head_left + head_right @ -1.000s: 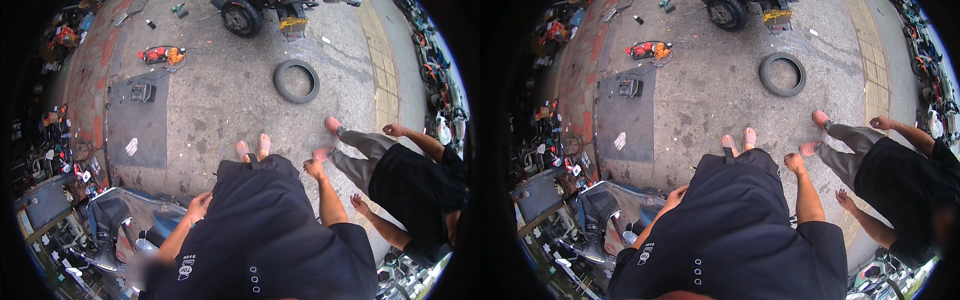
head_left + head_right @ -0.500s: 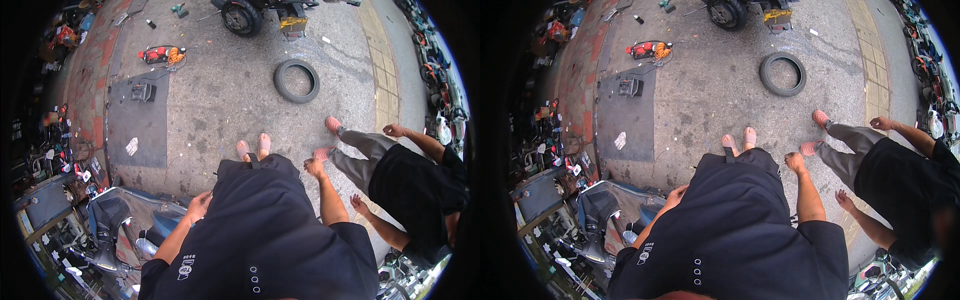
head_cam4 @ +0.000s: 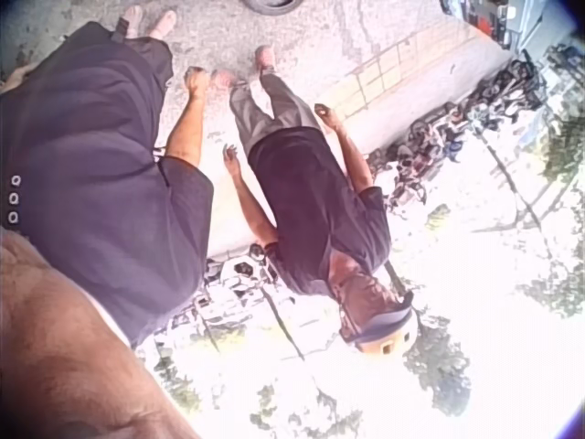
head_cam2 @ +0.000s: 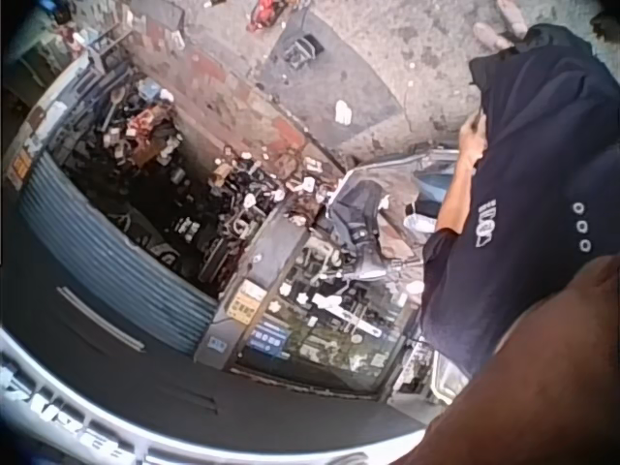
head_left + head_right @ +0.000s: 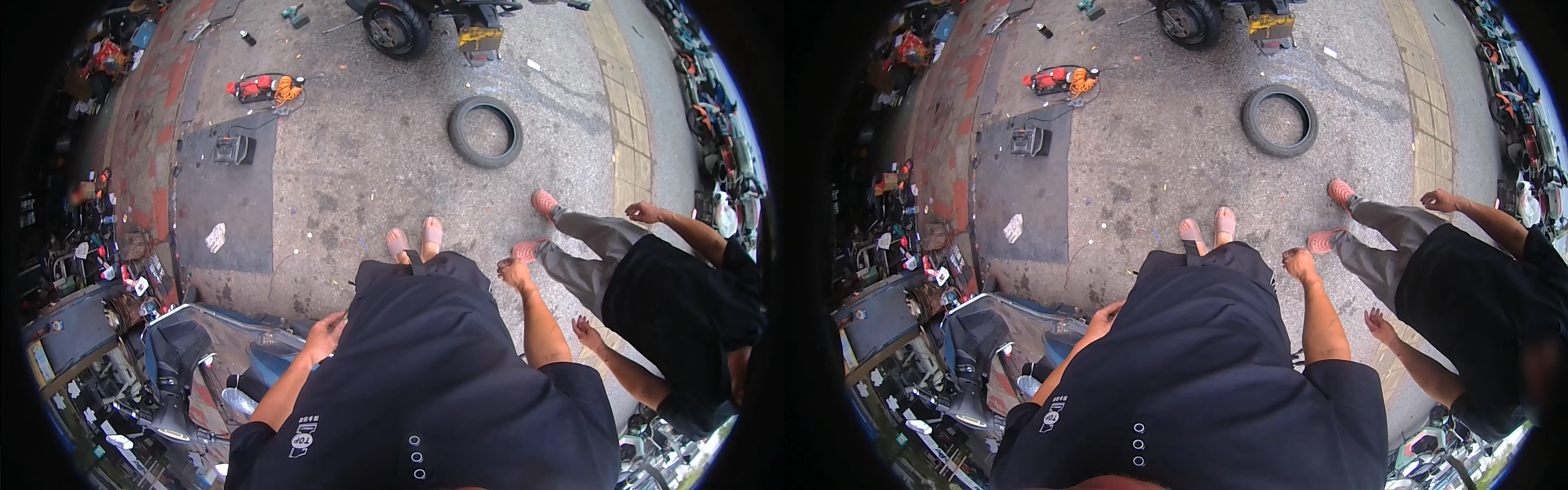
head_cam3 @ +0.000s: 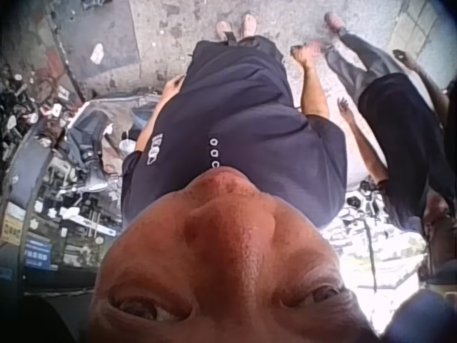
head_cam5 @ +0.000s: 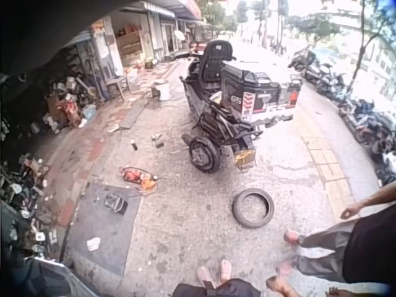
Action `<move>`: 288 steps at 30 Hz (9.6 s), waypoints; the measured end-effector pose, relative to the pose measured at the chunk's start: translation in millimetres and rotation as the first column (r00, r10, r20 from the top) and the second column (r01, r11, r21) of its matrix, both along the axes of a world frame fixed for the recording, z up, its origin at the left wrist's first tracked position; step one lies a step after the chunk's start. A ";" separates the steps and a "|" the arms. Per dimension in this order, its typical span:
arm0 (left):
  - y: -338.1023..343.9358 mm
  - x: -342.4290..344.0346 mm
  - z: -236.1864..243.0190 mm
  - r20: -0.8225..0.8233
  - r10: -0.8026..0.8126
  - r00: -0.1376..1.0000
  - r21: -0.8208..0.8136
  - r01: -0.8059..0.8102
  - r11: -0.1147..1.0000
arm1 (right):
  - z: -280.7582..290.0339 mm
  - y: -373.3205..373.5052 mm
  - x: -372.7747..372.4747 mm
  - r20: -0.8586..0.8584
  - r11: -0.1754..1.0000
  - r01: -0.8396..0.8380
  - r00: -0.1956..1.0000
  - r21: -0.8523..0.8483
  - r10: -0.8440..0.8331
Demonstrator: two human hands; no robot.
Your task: The person uses tire levers to pry the tire bead off the rim of a motorcycle wheel. They repeatedly insert the levers between the tire and rim, working around the circumference to release the tire from the wheel.
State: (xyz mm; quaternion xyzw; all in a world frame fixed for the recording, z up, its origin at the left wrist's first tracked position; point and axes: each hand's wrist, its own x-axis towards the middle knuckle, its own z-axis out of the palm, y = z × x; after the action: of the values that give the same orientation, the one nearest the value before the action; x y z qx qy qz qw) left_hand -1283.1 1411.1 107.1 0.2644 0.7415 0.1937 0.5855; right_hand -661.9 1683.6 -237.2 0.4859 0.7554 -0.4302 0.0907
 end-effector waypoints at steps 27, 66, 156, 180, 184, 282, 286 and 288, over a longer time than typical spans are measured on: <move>17.6 -2.9 7.0 0.042 0.033 0.999 -0.004 -0.033 0.999 | 68.5 9.5 -38.0 0.106 0.999 0.041 0.994 -0.018 -0.039; 13.5 -10.5 11.2 -0.023 0.000 1.000 -0.001 0.000 1.000 | 137.4 28.3 -97.0 0.308 0.865 -0.452 0.873 0.218 0.378; 1321.3 -833.7 -23.9 -0.036 -0.914 0.404 -0.022 0.914 0.405 | 269.8 652.5 -1065.9 0.276 -0.333 0.865 -0.238 -0.376 -0.931; 1510.5 -803.0 -44.7 -0.061 -0.993 -0.102 -0.191 0.978 -0.089 | 241.2 666.4 -1502.8 0.265 -0.902 0.195 -0.913 -0.386 -0.311; 1505.8 -831.6 -35.4 -0.106 -0.982 -0.156 -0.160 0.977 -0.138 | 244.5 672.6 -1573.2 0.274 -0.909 0.110 -0.933 -0.402 -0.234; 1521.7 -933.4 -3.4 -0.164 -0.871 -0.462 -0.189 0.882 -0.432 | 238.7 684.0 -1669.5 0.233 -0.910 0.094 -0.951 -0.403 -0.202; 1515.7 -940.5 -0.5 -0.157 -0.874 -0.459 -0.184 0.883 -0.431 | 237.6 680.6 -1674.1 0.245 -0.908 0.102 -0.945 -0.406 -0.216; 1514.7 -946.0 -1.5 -0.154 -0.873 -0.462 -0.185 0.882 -0.434 | 236.5 677.7 -1675.0 0.247 -0.906 0.116 -0.941 -0.406 -0.231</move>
State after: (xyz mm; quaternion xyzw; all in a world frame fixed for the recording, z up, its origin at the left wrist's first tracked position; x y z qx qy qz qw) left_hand -2229.1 2925.8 105.6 0.7983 0.2274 -0.4140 0.3736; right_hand -2336.9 2361.3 -0.7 0.6751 -0.4461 -0.3324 -0.4846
